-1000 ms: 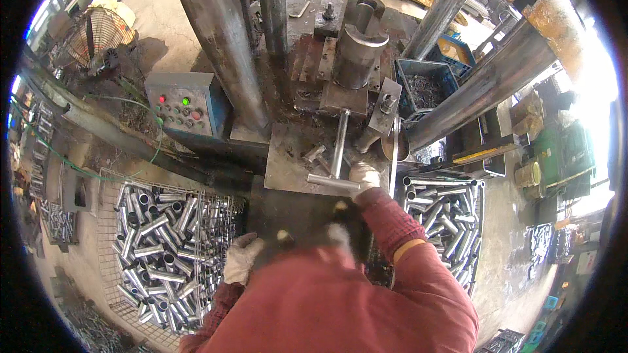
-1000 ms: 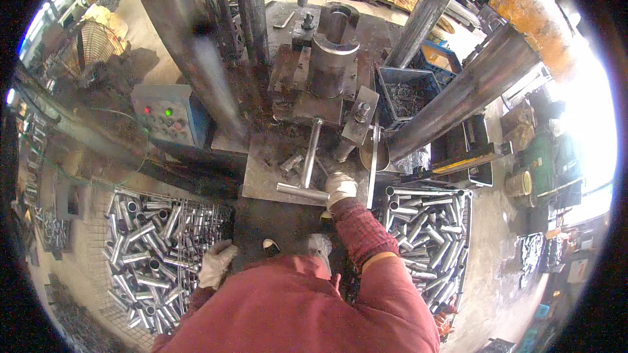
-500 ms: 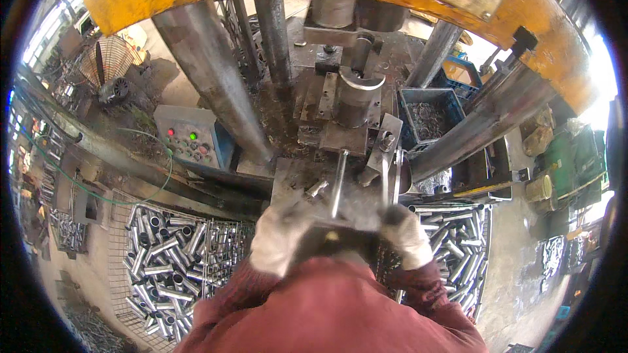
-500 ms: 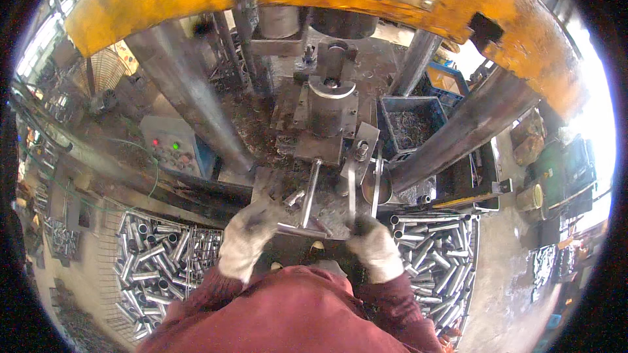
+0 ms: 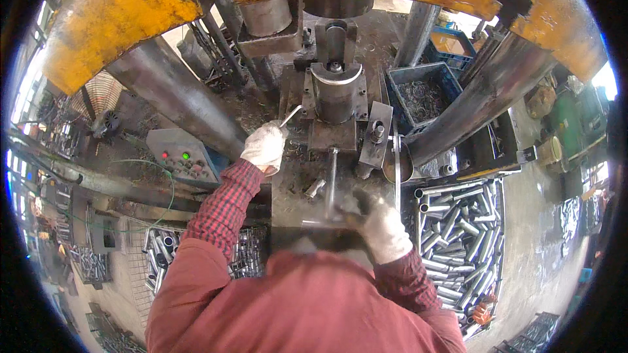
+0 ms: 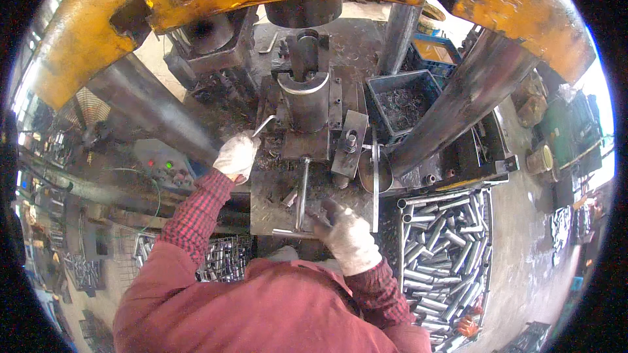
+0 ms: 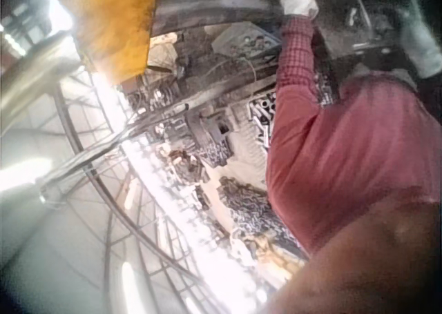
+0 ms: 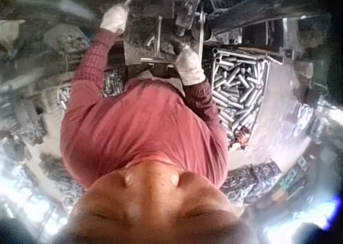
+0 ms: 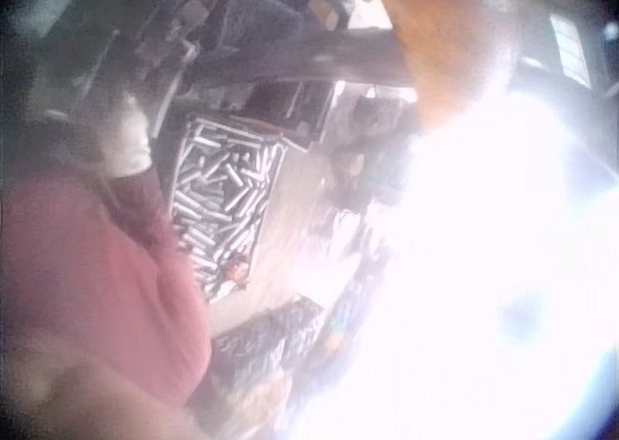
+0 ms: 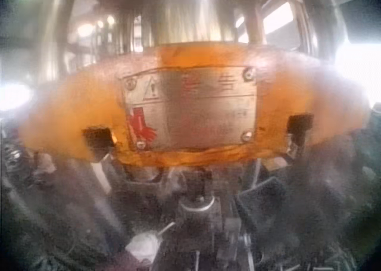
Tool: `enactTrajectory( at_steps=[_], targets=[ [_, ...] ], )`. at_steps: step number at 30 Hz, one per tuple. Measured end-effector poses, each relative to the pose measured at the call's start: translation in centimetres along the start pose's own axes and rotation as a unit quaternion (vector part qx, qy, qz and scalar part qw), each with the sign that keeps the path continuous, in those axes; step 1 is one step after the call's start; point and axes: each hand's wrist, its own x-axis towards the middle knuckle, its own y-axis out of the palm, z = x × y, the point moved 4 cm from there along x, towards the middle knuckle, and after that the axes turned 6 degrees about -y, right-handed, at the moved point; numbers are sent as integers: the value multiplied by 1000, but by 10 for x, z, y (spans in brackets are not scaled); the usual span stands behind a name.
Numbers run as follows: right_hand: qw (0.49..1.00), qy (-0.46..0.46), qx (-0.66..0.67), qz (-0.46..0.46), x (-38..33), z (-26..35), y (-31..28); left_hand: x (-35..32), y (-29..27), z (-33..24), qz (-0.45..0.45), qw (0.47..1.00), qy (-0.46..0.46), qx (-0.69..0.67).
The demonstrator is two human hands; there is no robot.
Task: The person repeatedly places cylindrical metal parts into a press machine, activates the press, and removes the processed parts. The person wears gloves and uses both hands to handle the parts and operate the machine controls.
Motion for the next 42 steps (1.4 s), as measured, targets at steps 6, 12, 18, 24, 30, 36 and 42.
enactTrajectory(
  at_steps=[6,12,18,24,30,36,42],
  targets=[
    [972,230,48,-28,-49,-19,20,16,12,21,15,997,50,58],
    [964,227,97,-97,-77,-32,48,23,9,22,16,996,67,54],
    [912,226,303,-157,-93,-61,22,23,2,10,-14,969,139,205],
    [931,249,192,-185,-134,-90,-31,29,-9,8,-1,961,132,241],
    [925,262,195,-192,-180,-129,-59,37,1,18,53,976,125,170],
    [926,299,160,-169,-179,-129,-63,22,27,5,44,949,191,246],
    [913,273,245,-179,-164,-127,-54,20,12,-1,41,978,123,165]
  ],
)
